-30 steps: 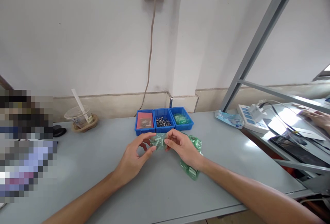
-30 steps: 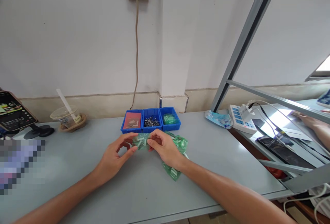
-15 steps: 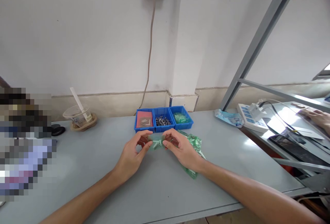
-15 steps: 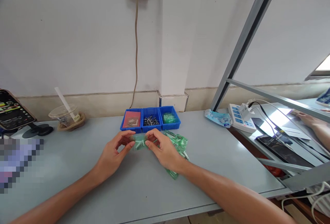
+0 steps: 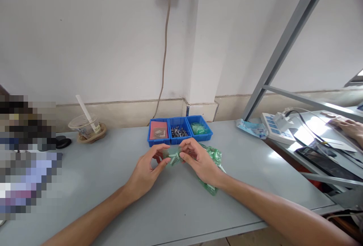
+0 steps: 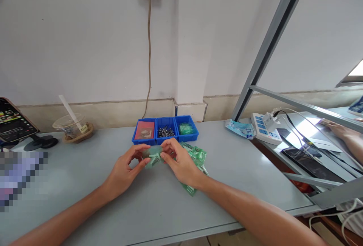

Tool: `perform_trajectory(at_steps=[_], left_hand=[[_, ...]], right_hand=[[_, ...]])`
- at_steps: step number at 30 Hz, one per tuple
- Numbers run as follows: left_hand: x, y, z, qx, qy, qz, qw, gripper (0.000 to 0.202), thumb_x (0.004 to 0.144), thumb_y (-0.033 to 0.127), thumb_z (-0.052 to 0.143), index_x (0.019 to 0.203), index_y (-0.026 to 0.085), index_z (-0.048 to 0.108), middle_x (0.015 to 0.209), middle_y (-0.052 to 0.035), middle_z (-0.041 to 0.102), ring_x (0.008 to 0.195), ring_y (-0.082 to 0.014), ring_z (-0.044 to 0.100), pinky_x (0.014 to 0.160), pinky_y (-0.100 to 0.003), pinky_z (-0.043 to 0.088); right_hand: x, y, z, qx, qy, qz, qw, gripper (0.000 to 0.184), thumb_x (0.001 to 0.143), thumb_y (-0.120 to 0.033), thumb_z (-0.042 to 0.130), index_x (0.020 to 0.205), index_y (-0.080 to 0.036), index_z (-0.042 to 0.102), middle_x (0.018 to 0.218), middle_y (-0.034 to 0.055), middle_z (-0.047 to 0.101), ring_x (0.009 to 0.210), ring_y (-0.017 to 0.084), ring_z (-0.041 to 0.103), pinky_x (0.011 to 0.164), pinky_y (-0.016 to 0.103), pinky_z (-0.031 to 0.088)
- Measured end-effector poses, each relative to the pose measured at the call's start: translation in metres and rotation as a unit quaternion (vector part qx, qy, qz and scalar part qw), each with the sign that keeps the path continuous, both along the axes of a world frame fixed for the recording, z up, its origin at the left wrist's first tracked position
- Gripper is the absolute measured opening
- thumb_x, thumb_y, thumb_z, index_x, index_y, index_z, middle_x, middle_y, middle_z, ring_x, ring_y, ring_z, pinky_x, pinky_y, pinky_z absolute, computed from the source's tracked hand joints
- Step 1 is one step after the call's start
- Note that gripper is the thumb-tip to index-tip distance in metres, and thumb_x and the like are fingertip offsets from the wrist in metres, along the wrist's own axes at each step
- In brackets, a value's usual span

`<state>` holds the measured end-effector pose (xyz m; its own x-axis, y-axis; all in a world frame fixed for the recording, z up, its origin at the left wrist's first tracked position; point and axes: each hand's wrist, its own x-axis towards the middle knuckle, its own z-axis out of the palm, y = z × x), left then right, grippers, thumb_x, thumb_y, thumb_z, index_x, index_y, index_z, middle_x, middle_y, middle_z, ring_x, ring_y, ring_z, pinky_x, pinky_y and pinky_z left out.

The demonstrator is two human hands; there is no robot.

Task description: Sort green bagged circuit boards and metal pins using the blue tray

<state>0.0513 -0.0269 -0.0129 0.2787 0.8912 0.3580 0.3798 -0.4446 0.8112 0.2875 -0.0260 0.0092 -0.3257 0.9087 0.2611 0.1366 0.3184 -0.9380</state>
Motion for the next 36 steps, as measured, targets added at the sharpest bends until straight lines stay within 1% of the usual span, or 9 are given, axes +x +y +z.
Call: perform_trajectory(at_steps=[6,15,18,22,26,30,32,34,36], left_hand=[[-0.0003,-0.0018,-0.0005,0.005,-0.001,-0.01,1.0,0.033,0.103,0.043,0.059,0.134,0.03,0.06,0.1,-0.0016,0.067,0.086,-0.017,0.061,0.079,-0.029,0.053],[0.0001,-0.0017,0.0047,0.03,-0.007,-0.022,0.999,0.038,0.109,0.03,0.038,0.14,0.029,0.061,0.116,-0.0081,0.067,0.097,-0.0208,0.063,0.083,-0.034,0.053],[0.0009,0.0,0.0051,0.044,-0.005,-0.02,0.999,0.038,0.105,0.027,0.047,0.14,0.031,0.06,0.122,-0.008,0.065,0.097,-0.0211,0.063,0.081,-0.034,0.053],[0.0004,0.0008,0.0055,0.042,0.041,-0.003,0.998,0.016,0.102,0.035,0.058,0.108,0.026,0.07,0.099,-0.0039,0.067,0.087,-0.0197,0.059,0.072,-0.03,0.049],[-0.0006,-0.0002,0.0063,0.006,0.077,0.004,0.997,0.034,0.106,0.044,0.051,0.081,0.022,0.059,0.078,-0.0009,0.059,0.078,-0.0183,0.054,0.059,-0.027,0.039],[0.0002,-0.0002,0.0031,0.009,0.077,-0.007,0.997,0.027,0.106,0.043,0.052,0.09,0.022,0.06,0.085,-0.0008,0.06,0.081,-0.0179,0.056,0.062,-0.026,0.041],[0.0005,0.0004,0.0009,0.007,0.069,-0.002,0.998,0.021,0.104,0.044,0.056,0.112,0.025,0.063,0.095,-0.0016,0.063,0.086,-0.0185,0.059,0.064,-0.026,0.044],[0.0004,0.001,-0.0004,0.009,0.055,0.005,0.998,0.035,0.103,0.043,0.059,0.135,0.028,0.056,0.104,-0.0023,0.065,0.09,-0.0188,0.061,0.068,-0.027,0.047],[-0.0001,0.0014,0.0002,0.018,0.056,0.001,0.998,0.038,0.104,0.042,0.058,0.14,0.031,0.053,0.109,-0.0023,0.066,0.093,-0.0187,0.061,0.072,-0.027,0.049]], right_hand=[[0.001,-0.0003,0.0063,-0.001,0.011,-0.004,1.0,0.018,0.102,-0.043,0.06,0.096,-0.027,0.054,0.089,-0.0002,0.056,0.079,0.019,0.056,0.076,0.035,0.049],[0.0053,0.0039,0.0031,0.03,-0.035,-0.036,0.998,0.019,0.103,-0.037,0.054,0.112,-0.031,0.07,0.096,0.003,0.066,0.083,0.021,0.06,0.078,0.038,0.05],[0.0053,0.0053,0.0035,0.045,-0.046,-0.044,0.997,0.018,0.098,-0.034,0.063,0.114,-0.032,0.071,0.108,0.0035,0.068,0.091,0.022,0.061,0.082,0.038,0.05],[0.0038,0.0043,0.0043,0.037,-0.057,-0.04,0.997,0.013,0.099,-0.041,0.065,0.103,-0.029,0.068,0.099,0.0016,0.066,0.088,0.021,0.058,0.079,0.035,0.047],[0.0033,0.0031,0.0034,0.038,-0.069,-0.044,0.996,0.024,0.102,-0.047,0.059,0.091,-0.026,0.06,0.09,0.0006,0.057,0.083,0.019,0.053,0.074,0.032,0.044],[0.0024,0.0029,0.0034,0.011,-0.057,-0.013,0.998,0.027,0.103,-0.049,0.056,0.09,-0.026,0.055,0.086,-0.0006,0.054,0.078,0.018,0.053,0.072,0.032,0.046],[0.0017,0.0031,0.0035,-0.005,-0.038,0.0,0.999,0.026,0.103,-0.049,0.057,0.091,-0.026,0.055,0.083,-0.0014,0.052,0.075,0.018,0.052,0.07,0.032,0.047],[0.0013,0.0039,0.003,-0.01,-0.025,0.0,1.0,0.023,0.101,-0.049,0.06,0.095,-0.027,0.057,0.081,-0.0018,0.052,0.074,0.018,0.051,0.069,0.032,0.048],[0.0016,0.0052,0.0014,-0.01,-0.02,-0.004,1.0,0.022,0.1,-0.049,0.061,0.103,-0.027,0.058,0.08,-0.0021,0.052,0.074,0.018,0.051,0.068,0.031,0.048]])
